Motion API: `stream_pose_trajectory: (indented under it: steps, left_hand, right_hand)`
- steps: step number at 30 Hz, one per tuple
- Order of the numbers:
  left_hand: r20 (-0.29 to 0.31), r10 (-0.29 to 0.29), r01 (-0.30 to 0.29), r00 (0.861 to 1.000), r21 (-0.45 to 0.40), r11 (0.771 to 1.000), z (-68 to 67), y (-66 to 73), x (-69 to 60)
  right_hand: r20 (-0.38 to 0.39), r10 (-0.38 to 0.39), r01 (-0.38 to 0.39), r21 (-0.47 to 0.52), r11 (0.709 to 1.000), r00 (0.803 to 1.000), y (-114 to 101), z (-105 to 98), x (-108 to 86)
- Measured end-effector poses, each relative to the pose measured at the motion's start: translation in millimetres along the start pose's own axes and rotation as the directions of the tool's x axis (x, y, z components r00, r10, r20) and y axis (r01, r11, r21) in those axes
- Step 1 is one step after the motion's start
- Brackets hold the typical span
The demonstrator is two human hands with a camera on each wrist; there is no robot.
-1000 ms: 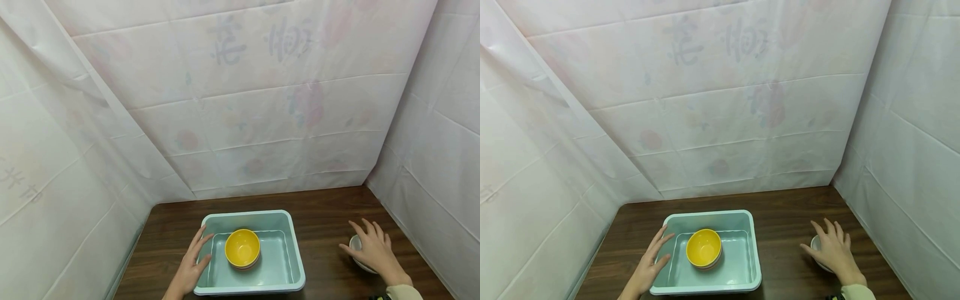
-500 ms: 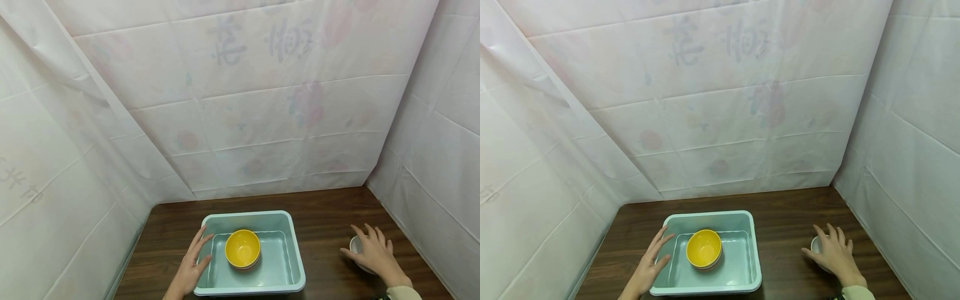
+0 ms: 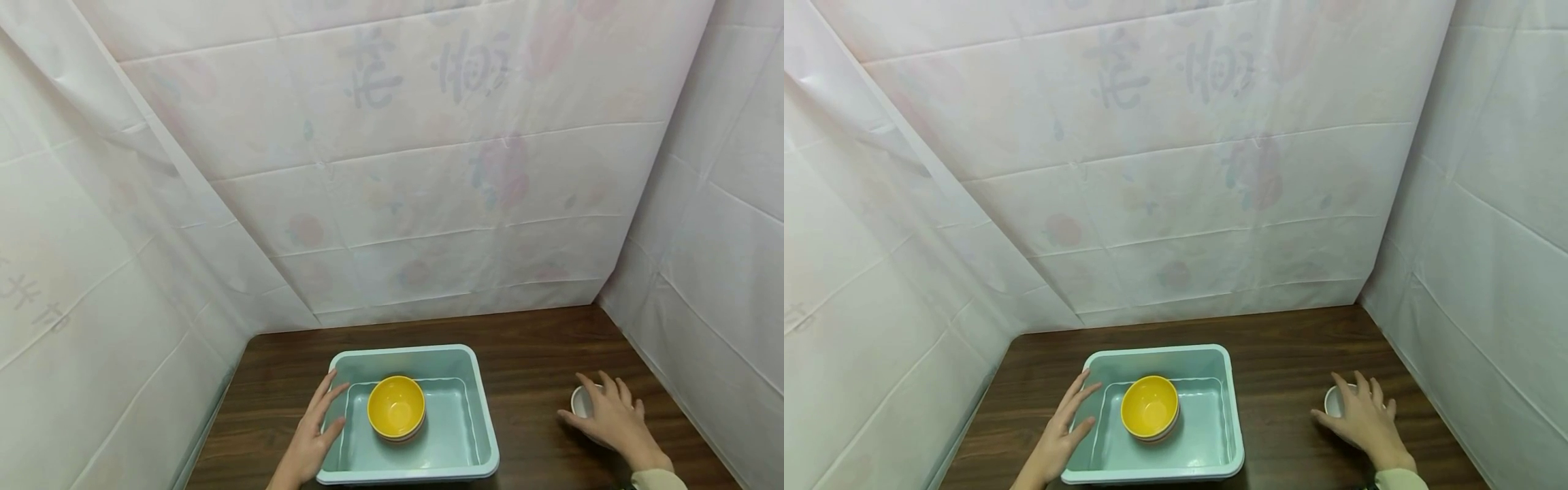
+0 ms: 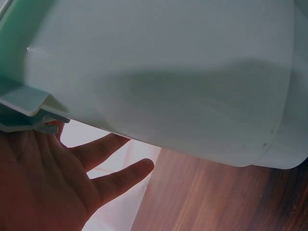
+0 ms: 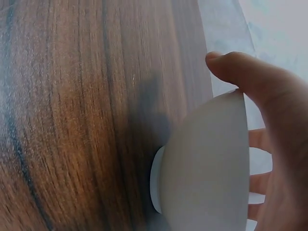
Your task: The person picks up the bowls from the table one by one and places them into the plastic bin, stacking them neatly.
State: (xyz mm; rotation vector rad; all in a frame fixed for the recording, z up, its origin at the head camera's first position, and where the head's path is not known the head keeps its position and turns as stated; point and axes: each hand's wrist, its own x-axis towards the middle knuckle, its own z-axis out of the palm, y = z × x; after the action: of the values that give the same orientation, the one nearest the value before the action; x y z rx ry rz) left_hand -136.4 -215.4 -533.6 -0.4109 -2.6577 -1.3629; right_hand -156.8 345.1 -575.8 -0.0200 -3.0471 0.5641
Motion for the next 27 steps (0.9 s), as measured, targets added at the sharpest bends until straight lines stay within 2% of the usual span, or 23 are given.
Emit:
stream_pose_trajectory:
  steps: [2,5,9,11,15,27]
  left_hand:
    - [0.001,-0.003,0.003,1.000,0.001,1.000,-0.2,0.4,0.2]
    - [0.001,0.001,-0.001,1.000,0.005,1.000,-0.4,0.7,0.7]
    - [-0.001,0.010,-0.010,1.000,0.010,1.000,0.0,0.5,0.9]
    - [-0.002,0.009,-0.009,1.000,0.010,1.000,0.2,0.5,0.6]
    - [-0.006,0.007,-0.007,1.000,0.016,1.000,0.5,0.7,0.0]
    - [-0.006,0.010,-0.010,1.000,0.012,1.000,0.9,1.1,0.5]
  right_hand:
    - [0.016,0.010,-0.010,-0.004,1.000,1.000,0.3,-0.5,-0.3]
    - [0.083,0.045,-0.046,0.015,0.999,0.996,0.0,-3.5,-0.8]
    - [0.194,0.090,-0.099,0.040,0.994,0.977,-1.4,-8.8,-1.2]
    - [0.219,0.091,-0.102,0.039,0.994,0.972,-2.3,-10.3,-1.3]
    - [0.227,0.083,-0.089,0.020,0.996,0.970,-4.1,-12.4,-0.7]
    - [0.186,0.067,-0.068,-0.006,0.998,0.980,-6.4,-11.0,0.8]
